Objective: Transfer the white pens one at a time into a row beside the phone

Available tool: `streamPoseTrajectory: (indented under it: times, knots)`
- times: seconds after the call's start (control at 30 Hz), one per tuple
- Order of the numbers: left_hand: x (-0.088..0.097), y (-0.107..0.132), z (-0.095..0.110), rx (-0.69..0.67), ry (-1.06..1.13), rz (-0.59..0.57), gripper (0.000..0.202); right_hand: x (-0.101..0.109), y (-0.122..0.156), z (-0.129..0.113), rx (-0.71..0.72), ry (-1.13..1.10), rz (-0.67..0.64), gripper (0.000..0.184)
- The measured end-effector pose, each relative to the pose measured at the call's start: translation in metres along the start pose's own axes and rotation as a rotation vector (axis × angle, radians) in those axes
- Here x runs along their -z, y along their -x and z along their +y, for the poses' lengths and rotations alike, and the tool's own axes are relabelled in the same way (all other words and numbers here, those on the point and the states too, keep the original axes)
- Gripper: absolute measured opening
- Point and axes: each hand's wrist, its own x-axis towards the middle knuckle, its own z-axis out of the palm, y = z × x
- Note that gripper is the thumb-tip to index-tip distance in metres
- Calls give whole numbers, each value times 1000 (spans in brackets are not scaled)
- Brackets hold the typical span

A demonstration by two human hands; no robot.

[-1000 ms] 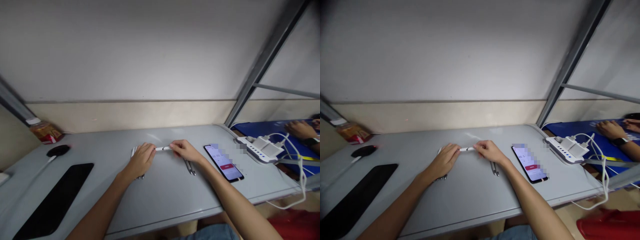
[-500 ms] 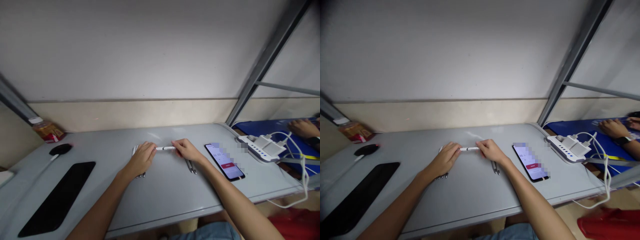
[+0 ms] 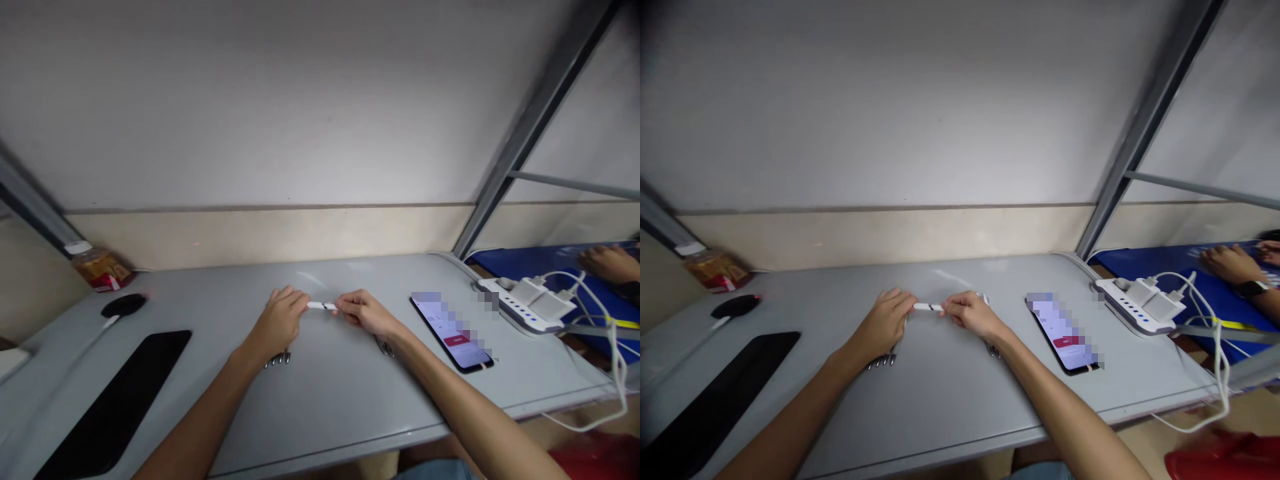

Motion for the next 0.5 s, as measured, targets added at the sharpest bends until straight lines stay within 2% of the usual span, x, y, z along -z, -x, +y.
streamPoseTrajectory:
  times: [0.13,0.2,0.27,0.37,0.43,0.5]
  knots:
    - [1,-1,1,-49,-152,54,27,3,-1,0,-173,-328,-133,26]
    - [1,-2,4,-45,-160,54,28,5,-1,-1,-203,-398,-135,27]
    - [1,-3,9,-20,-104,43,26,5,-2,-2,-165,-407,-50,27]
    - [2,-4,14,25,57,39,24,5,-7,-1,-24,-426,195,23]
    - [3,-3,9,62,138,66,30,7,-11,0,65,-489,327,23]
    - [4,-2,-1,129,141,119,31,12,-13,1,92,-606,374,23]
